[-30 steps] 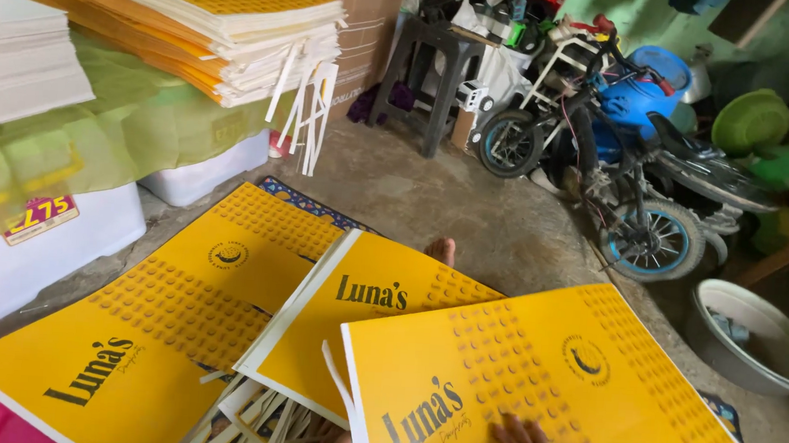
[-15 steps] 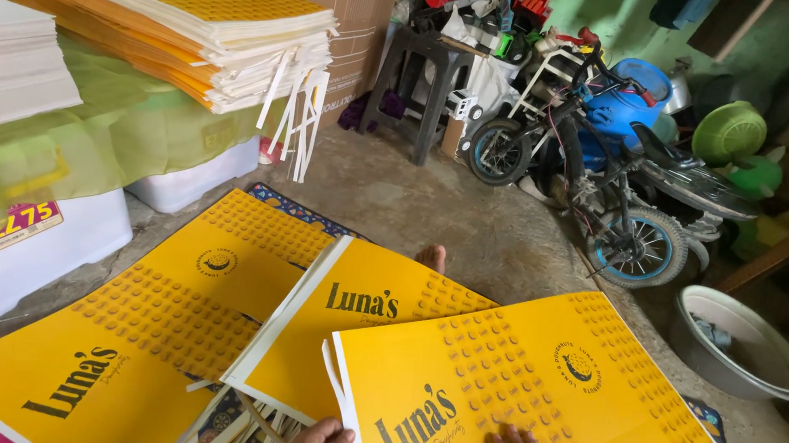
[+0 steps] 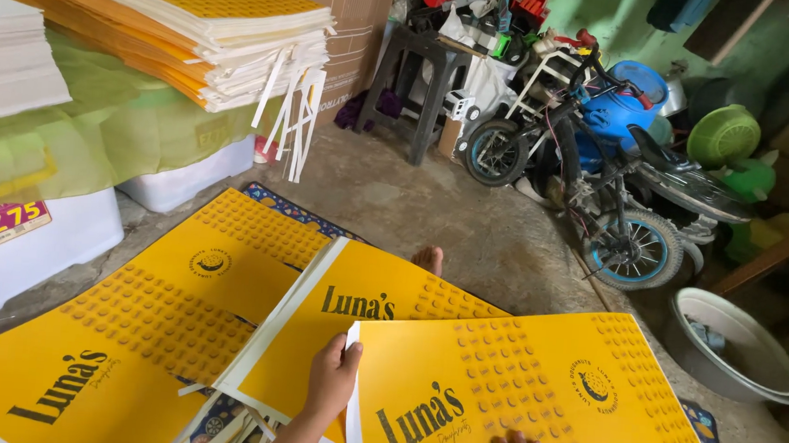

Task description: Separate thin white strips from the edges of yellow printed paper templates and stack the templates.

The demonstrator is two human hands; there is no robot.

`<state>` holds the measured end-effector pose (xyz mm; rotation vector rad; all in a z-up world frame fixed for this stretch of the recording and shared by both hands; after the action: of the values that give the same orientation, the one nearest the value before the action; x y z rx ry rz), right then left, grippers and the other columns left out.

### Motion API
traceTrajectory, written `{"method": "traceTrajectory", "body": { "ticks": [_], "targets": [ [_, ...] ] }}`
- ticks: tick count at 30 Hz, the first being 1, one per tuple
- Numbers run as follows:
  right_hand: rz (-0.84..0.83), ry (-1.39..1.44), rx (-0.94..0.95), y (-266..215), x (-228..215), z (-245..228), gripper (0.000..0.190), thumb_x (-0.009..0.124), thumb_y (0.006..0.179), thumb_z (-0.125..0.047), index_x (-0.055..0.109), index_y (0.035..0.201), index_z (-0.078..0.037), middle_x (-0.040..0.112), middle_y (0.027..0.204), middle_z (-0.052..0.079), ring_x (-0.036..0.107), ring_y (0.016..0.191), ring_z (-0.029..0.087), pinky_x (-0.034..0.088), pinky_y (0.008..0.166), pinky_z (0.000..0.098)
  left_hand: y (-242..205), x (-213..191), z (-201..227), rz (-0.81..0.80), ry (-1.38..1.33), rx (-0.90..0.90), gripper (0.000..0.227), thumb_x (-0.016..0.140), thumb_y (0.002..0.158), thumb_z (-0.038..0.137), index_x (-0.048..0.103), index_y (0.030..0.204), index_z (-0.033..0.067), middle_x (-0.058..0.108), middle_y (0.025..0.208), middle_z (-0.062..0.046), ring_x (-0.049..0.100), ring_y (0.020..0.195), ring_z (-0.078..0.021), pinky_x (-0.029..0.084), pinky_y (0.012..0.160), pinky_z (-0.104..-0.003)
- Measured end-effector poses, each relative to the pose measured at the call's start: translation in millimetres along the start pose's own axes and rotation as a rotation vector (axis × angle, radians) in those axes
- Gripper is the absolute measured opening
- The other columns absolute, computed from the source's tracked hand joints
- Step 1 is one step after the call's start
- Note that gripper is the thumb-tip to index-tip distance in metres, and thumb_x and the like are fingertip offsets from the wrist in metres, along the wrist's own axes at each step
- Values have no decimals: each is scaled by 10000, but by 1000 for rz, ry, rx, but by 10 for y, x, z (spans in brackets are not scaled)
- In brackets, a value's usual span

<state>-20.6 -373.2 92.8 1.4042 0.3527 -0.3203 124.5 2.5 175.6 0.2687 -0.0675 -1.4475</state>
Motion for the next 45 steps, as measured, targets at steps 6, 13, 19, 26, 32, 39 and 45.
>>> {"method": "traceTrajectory", "body": {
  "ticks": [6,13,19,26,32,39,45],
  "targets": [
    [102,-15,-93,-35,9,-65,508,386,1036,-608,708,1227,-264,616,1428,-21,352,1508,237,-50,1287,602,-101,-62,-44,31,-82,-18,437,577,1039,307,375,693,132,335,560,5,302,524,-116,222,522,-347],
    [-357,29,359,192,-388,-255,458,583,801,-633,731,1211,-490,657,1421,-173,511,1472,145,272,1170,511,-163,-140,0,181,-415,-181,293,511,1045,233,735,1080,48,619,650,-59,567,532,-180,446,520,-321],
    [151,223,13,-135,313,-8,563,445,963,-659,702,1125,-185,772,934,-136,695,1162,190,460,1079,436,-120,-132,162,77,-268,-62,332,565,1007,310,597,740,115,656,614,-36,612,533,-156,475,555,-338],
    [-164,28,354,-61,-53,-132,433,535,817,-626,776,1095,-398,707,1337,-91,578,1418,285,289,1269,572,-363,-51,376,-230,317,-46,232,624,977,328,710,1121,168,705,783,53,584,646,-69,481,596,-234],
    [-202,-21,343,211,-291,-254,391,592,779,-570,747,1118,-451,686,1352,-152,530,1437,155,231,1202,544,-758,210,-397,-376,512,223,402,677,911,455,613,1256,259,698,823,53,674,764,-158,573,690,-375],
    [-517,-28,412,172,-341,-185,577,564,817,-734,592,1363,-549,474,1540,-262,297,1520,77,6,1267,524,-645,194,-1006,-273,783,361,462,656,823,455,646,1250,279,705,1006,-67,665,909,-340,561,764,-512],
    [-355,-27,315,127,-342,-227,574,510,867,-696,574,1397,-484,447,1578,-214,301,1539,96,31,1299,487,-522,476,-1889,-202,796,416,491,653,766,526,619,1246,431,701,876,0,696,785,-346,565,675,-517]
  ]
}}
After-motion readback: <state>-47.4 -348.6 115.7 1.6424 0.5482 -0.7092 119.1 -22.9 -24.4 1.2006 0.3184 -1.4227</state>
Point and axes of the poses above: each hand's wrist, its own y-axis towards the middle knuckle, its own x-axis out of the palm, z = x × y, the point moved 3 cm from there along y, towards the middle knuckle
